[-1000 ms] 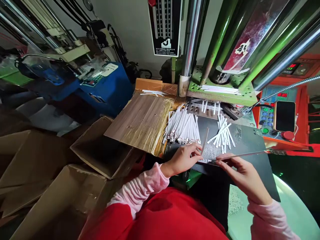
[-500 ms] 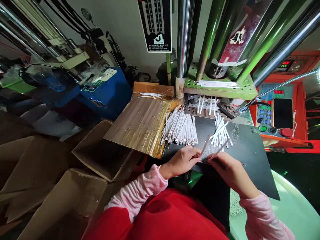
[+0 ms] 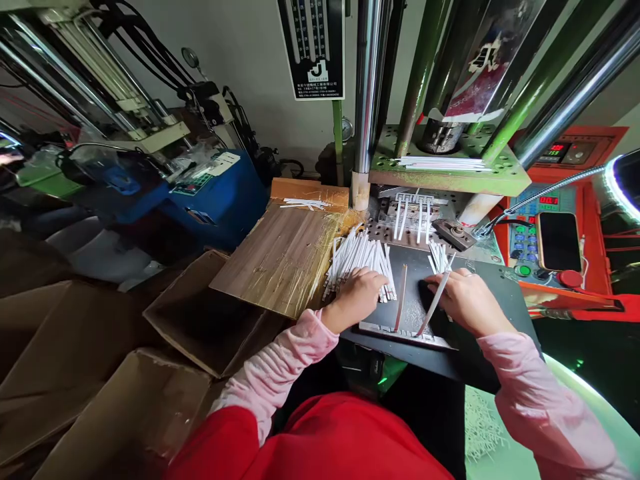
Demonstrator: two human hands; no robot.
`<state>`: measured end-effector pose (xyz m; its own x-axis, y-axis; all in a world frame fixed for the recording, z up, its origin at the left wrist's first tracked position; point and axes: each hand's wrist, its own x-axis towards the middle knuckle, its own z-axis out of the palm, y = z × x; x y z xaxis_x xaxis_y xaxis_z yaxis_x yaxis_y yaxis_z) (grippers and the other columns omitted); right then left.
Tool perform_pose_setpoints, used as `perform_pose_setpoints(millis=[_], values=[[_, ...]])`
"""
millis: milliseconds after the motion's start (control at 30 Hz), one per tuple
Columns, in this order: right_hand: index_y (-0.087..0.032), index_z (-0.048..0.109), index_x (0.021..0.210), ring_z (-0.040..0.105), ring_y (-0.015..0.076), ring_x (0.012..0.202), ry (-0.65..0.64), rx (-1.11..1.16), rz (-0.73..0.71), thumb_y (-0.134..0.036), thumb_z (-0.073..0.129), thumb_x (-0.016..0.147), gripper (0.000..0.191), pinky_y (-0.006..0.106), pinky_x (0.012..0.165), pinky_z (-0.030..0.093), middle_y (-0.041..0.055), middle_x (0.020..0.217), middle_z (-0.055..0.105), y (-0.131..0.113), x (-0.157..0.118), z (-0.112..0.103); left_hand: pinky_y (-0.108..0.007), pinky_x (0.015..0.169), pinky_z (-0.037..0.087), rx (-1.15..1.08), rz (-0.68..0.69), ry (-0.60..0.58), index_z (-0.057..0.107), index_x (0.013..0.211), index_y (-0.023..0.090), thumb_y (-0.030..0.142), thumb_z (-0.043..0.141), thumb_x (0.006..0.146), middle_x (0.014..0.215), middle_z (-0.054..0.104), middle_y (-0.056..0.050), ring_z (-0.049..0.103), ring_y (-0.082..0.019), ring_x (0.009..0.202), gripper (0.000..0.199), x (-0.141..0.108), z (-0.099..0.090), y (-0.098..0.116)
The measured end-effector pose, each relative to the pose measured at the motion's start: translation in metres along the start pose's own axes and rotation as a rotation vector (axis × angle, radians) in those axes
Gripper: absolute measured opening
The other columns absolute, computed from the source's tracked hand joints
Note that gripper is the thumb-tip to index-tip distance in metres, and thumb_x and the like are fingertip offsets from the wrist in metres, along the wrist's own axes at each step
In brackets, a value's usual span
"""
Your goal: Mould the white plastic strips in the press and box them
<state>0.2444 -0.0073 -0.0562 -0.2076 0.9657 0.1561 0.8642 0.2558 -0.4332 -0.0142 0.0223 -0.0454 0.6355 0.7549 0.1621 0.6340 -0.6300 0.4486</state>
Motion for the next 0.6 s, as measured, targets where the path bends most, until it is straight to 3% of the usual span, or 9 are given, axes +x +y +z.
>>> perform_pose_setpoints(millis=[100, 167, 233, 300, 433, 600], values=[[-0.019, 0.070, 0.092, 0.060, 0.0286, 0.084, -0.034, -0.014, 0.036, -0.042, 0.052, 0.093, 0.030, 0.041, 0.075, 0.045, 0.0132, 0.088, 0.070, -0.014, 0.007, 0.001, -0.037, 0.093, 0.047, 0.016, -0.069, 0.041, 0.070, 0.098, 0.016, 0.000, 0.043, 0.087, 0.097, 0.072, -0.009, 0.063, -0.023, 0.098, 0.033, 0.001, -0.006, -0.004], [-0.022, 0.067, 0.088, 0.061, 0.0239, 0.075, -0.082, 0.082, 0.069, -0.046, 0.054, 0.093, 0.028, 0.037, 0.068, 0.045, 0.0095, 0.084, 0.070, -0.030, 0.014, 0.007, -0.038, 0.095, 0.046, 0.018, -0.101, 0.047, 0.069, 0.095, 0.017, 0.008, 0.049, 0.091, 0.098, 0.071, -0.009, 0.063, -0.024, 0.098, 0.022, -0.001, -0.009, -0.001], [-0.024, 0.064, 0.078, 0.058, 0.0204, 0.064, -0.139, 0.126, 0.117, -0.048, 0.057, 0.091, 0.029, 0.035, 0.061, 0.043, 0.0066, 0.074, 0.068, -0.045, 0.024, 0.016, -0.043, 0.095, 0.046, 0.051, -0.158, 0.053, 0.066, 0.090, 0.016, 0.021, 0.059, 0.092, 0.096, 0.070, -0.011, 0.063, -0.028, 0.099, 0.009, -0.002, -0.007, 0.005], [-0.025, 0.061, 0.068, 0.056, 0.0190, 0.059, -0.194, 0.143, 0.153, -0.051, 0.061, 0.087, 0.033, 0.034, 0.058, 0.041, 0.0056, 0.066, 0.065, -0.054, 0.034, 0.024, -0.047, 0.094, 0.046, 0.074, -0.217, 0.057, 0.065, 0.087, 0.015, 0.027, 0.067, 0.088, 0.093, 0.068, -0.014, 0.062, -0.033, 0.099, 0.012, -0.001, -0.003, 0.012], [-0.025, 0.059, 0.060, 0.055, 0.0177, 0.054, -0.271, 0.253, 0.201, -0.053, 0.064, 0.081, 0.036, 0.033, 0.055, 0.043, 0.0037, 0.057, 0.060, -0.050, 0.042, 0.027, -0.048, 0.096, 0.044, 0.004, -0.311, -0.019, 0.064, 0.081, 0.013, 0.016, 0.060, 0.087, 0.086, 0.066, -0.014, 0.064, -0.034, 0.099, 0.008, 0.008, -0.001, 0.018], [-0.024, 0.062, 0.069, 0.056, 0.0164, 0.048, -0.314, 0.504, 0.344, -0.050, 0.061, 0.081, 0.029, 0.030, 0.045, 0.045, 0.0038, 0.057, 0.061, -0.032, 0.015, 0.002, -0.041, 0.084, 0.050, -0.134, -0.371, -0.091, 0.059, 0.065, 0.016, 0.009, 0.056, 0.080, 0.071, 0.065, -0.010, 0.066, -0.028, 0.082, 0.016, 0.013, -0.013, 0.008]])
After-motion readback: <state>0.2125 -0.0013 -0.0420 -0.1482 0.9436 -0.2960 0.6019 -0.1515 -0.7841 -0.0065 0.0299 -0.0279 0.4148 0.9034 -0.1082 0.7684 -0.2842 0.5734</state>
